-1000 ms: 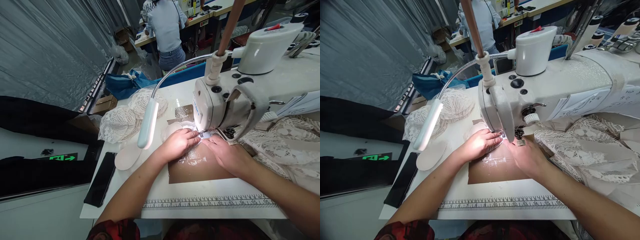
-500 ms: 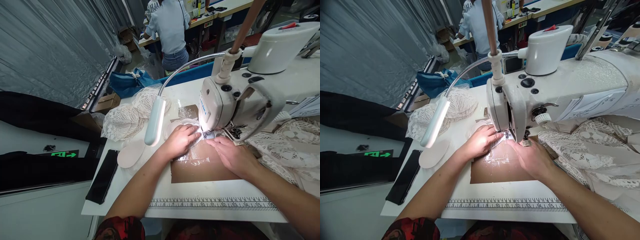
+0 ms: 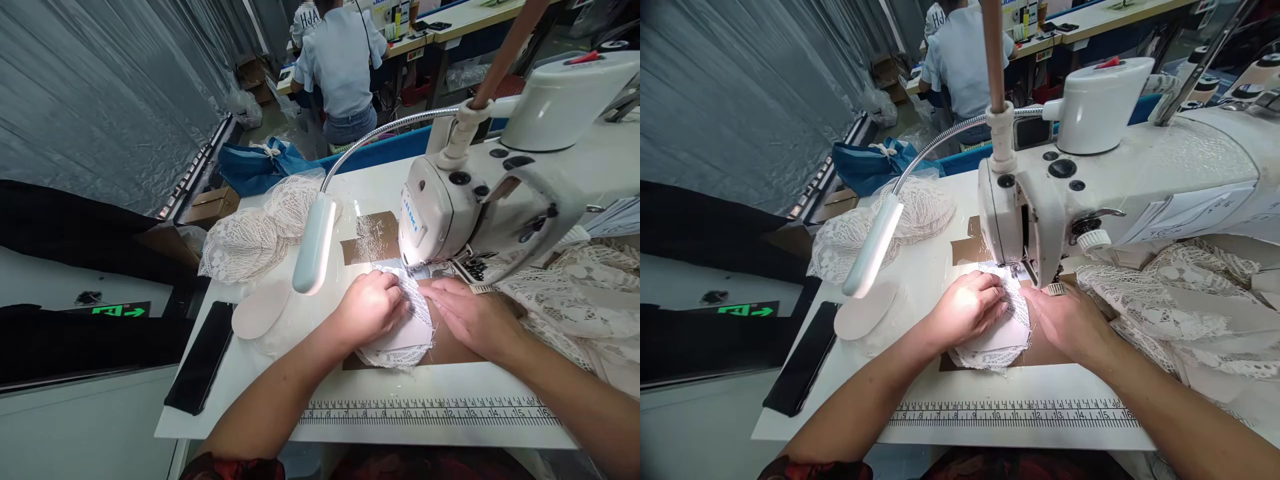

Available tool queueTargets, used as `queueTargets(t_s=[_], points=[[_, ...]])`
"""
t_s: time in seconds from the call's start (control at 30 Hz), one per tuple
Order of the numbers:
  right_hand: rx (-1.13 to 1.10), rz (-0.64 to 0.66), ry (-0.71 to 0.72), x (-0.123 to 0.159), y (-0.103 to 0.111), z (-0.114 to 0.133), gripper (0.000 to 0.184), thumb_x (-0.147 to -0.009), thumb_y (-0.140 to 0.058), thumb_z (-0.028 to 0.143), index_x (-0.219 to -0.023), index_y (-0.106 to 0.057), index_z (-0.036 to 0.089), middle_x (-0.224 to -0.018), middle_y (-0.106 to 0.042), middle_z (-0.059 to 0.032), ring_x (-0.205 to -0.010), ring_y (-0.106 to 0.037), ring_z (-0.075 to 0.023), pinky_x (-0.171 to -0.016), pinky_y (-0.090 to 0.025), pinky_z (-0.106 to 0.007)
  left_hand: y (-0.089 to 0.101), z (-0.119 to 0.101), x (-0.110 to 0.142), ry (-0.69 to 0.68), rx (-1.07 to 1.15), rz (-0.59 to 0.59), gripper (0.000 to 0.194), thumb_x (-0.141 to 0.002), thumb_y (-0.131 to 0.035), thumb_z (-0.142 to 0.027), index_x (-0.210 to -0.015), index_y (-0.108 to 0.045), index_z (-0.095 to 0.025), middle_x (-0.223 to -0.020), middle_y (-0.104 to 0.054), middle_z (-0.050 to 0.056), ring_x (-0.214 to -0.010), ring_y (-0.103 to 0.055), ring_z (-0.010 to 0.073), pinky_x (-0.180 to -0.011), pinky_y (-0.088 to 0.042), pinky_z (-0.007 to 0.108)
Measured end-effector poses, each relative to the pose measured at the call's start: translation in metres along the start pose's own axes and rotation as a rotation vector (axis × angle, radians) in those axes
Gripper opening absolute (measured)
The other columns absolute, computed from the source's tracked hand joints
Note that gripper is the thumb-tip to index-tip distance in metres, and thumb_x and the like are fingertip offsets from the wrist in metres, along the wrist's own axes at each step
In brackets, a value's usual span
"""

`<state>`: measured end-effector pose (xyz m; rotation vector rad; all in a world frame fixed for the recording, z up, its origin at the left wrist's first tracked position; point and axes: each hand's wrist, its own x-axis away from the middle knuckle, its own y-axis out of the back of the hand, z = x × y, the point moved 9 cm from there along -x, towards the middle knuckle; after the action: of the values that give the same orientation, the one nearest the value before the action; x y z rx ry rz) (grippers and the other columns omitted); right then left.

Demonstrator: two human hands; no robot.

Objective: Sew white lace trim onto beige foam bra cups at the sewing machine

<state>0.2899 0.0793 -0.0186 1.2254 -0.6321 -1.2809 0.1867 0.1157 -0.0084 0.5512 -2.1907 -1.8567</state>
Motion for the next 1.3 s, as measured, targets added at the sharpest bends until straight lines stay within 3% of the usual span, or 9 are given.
queueTargets(t_s=[0.17,0.37,0.63,0.87,1.0,1.3], points=[[0.001,-0.023,0.013,0.008,-0.01,-0.006,0.048,-0.083,-0.04,0.008,-0.12,-0.067,0.023,-0.101,-0.072,-0.0079,-0.084,-0.066,-0.0198,-0.066,-0.051,-0.029,0.003,0.0,0.002,0.026,0.067,0.043,0.034,-0.09,-0.052,-0.034,-0.116,-0.061,-0.014,-0.123,-0.061,0.009,-0.101,-0.056,0.0248,-0.088,-0.051,0.04],[0.071,-0.02,0.02,0.007,-0.014,-0.003,0.049,-0.083,-0.042,0.009,-0.123,-0.064,0.025,-0.096,-0.072,-0.0055,-0.069,-0.062,-0.0159,-0.051,-0.039,-0.025,0.0,0.001,0.003,0.014,0.07,0.085,0.043,-0.085,-0.05,-0.021,-0.126,-0.058,-0.011,-0.136,-0.056,0.009,-0.107,-0.053,0.0261,-0.09,-0.049,0.041],[0.156,0.019,-0.014,0.005,-0.019,-0.003,0.052,-0.08,-0.046,0.008,-0.126,-0.062,0.026,-0.092,-0.072,-0.0047,-0.066,-0.06,-0.0156,-0.048,-0.034,-0.026,-0.006,-0.001,0.001,-0.054,0.045,0.03,0.049,-0.085,-0.049,-0.021,-0.131,-0.055,-0.008,-0.137,-0.055,0.012,-0.108,-0.052,0.0281,-0.089,-0.048,0.043],[0.233,0.081,-0.056,-0.004,-0.013,0.004,0.047,-0.085,-0.044,0.008,-0.124,-0.065,0.023,-0.09,-0.073,-0.0062,-0.077,-0.066,-0.0165,-0.056,-0.044,-0.023,-0.003,0.001,0.0,-0.1,0.002,-0.049,0.041,-0.09,-0.049,-0.022,-0.129,-0.057,-0.01,-0.133,-0.058,0.012,-0.107,-0.052,0.0266,-0.089,-0.047,0.04],[0.258,0.041,-0.012,-0.004,-0.01,0.007,0.046,-0.087,-0.043,0.009,-0.124,-0.066,0.023,-0.089,-0.074,-0.0063,-0.078,-0.066,-0.0159,-0.061,-0.046,-0.022,-0.002,0.001,-0.001,-0.125,-0.011,-0.087,0.035,-0.093,-0.05,-0.022,-0.124,-0.061,-0.011,-0.13,-0.061,0.01,-0.107,-0.054,0.0257,-0.089,-0.048,0.039],[0.264,-0.037,0.022,-0.001,-0.01,0.008,0.046,-0.083,-0.044,0.008,-0.119,-0.068,0.023,-0.087,-0.073,-0.0063,-0.072,-0.066,-0.0159,-0.054,-0.044,-0.022,-0.001,0.003,-0.002,-0.131,-0.018,-0.129,0.029,-0.098,-0.045,-0.024,-0.116,-0.066,-0.014,-0.125,-0.065,0.008,-0.104,-0.058,0.0223,-0.087,-0.048,0.036]])
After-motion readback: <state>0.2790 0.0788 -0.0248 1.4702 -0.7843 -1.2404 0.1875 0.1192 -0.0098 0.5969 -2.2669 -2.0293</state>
